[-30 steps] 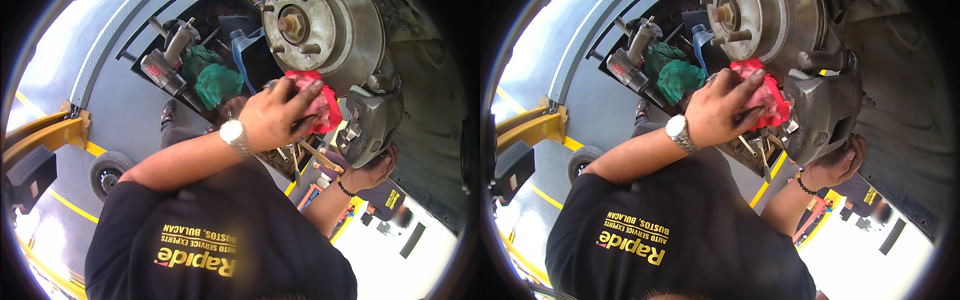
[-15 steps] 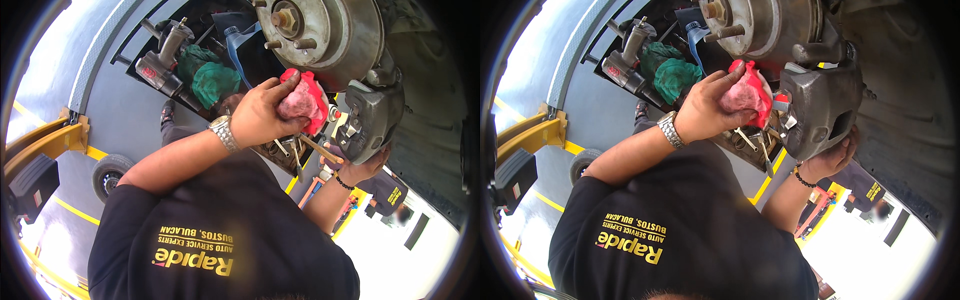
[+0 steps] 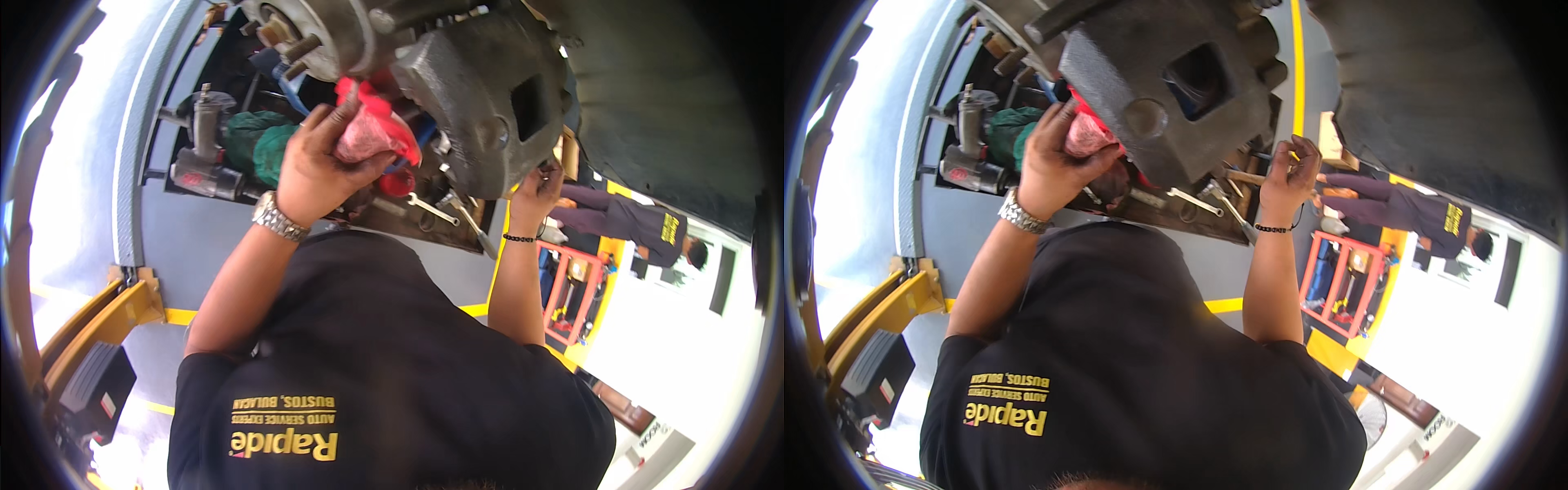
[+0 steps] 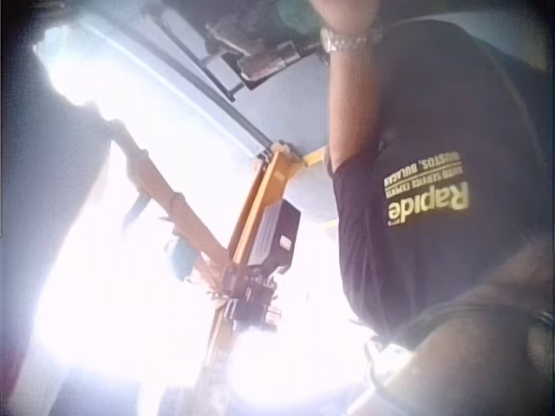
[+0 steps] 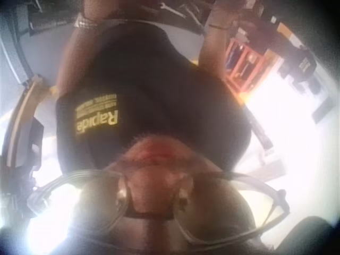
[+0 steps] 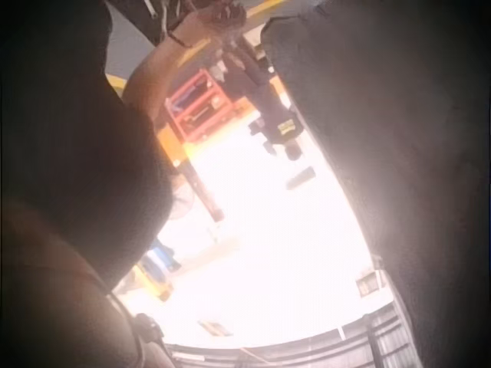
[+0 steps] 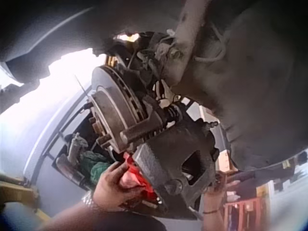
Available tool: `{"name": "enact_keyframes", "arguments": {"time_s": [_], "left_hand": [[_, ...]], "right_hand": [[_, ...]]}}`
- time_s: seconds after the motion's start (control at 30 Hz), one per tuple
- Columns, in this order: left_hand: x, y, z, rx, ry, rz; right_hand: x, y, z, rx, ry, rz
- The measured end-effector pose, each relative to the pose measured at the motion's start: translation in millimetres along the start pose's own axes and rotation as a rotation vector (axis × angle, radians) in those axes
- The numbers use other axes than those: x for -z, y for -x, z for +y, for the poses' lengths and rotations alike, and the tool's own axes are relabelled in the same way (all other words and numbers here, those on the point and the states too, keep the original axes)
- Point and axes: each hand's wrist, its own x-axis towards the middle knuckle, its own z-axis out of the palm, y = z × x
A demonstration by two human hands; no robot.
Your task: The person removes a bolt from the brake caliper, cleans the caliper with a spray and cloth, and reassembles the brake components. The person handles the caliper, bolts, and cleaning materials throughout the task.
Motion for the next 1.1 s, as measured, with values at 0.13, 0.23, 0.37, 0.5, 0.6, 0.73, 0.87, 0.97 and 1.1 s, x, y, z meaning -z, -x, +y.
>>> {"name": "enact_keyframes", "arguments": {"time_s": [0.13,0.23,0.37,0.5,0.6,0.73,0.87,0.97,1.1], "left_hand": [[4,10,-18,0.101,-0.148,-0.053],[18,29,-35,0.278,-0.333,-0.374],[27,58,-37,0.244,-0.185,-0.150],[36,55,-22,-0.025,-0.208,0.089],[30,32,-5,-0.202,-0.320,0.088],[19,2,7,-0.215,-0.377,-0.014],[23,-3,7,-0.204,-0.399,-0.044],[31,-4,-5,-0.252,-0.432,-0.073],[36,-9,-27,-0.336,-0.432,-0.148]], "right_hand": [[-77,6,48,-0.163,-0.246,-0.147],[-113,10,86,-0.182,-0.223,-0.179],[-118,4,105,-0.146,-0.148,-0.107],[-80,-6,72,0.304,0.382,0.032],[-34,7,25,0.095,-0.064,0.169],[19,28,-34,0.047,-0.248,0.220],[40,61,-83,-0.059,-0.528,0.142],[43,78,-122,-0.078,-0.764,0.072],[39,91,-180,-0.162,-0.850,0.071]]}}
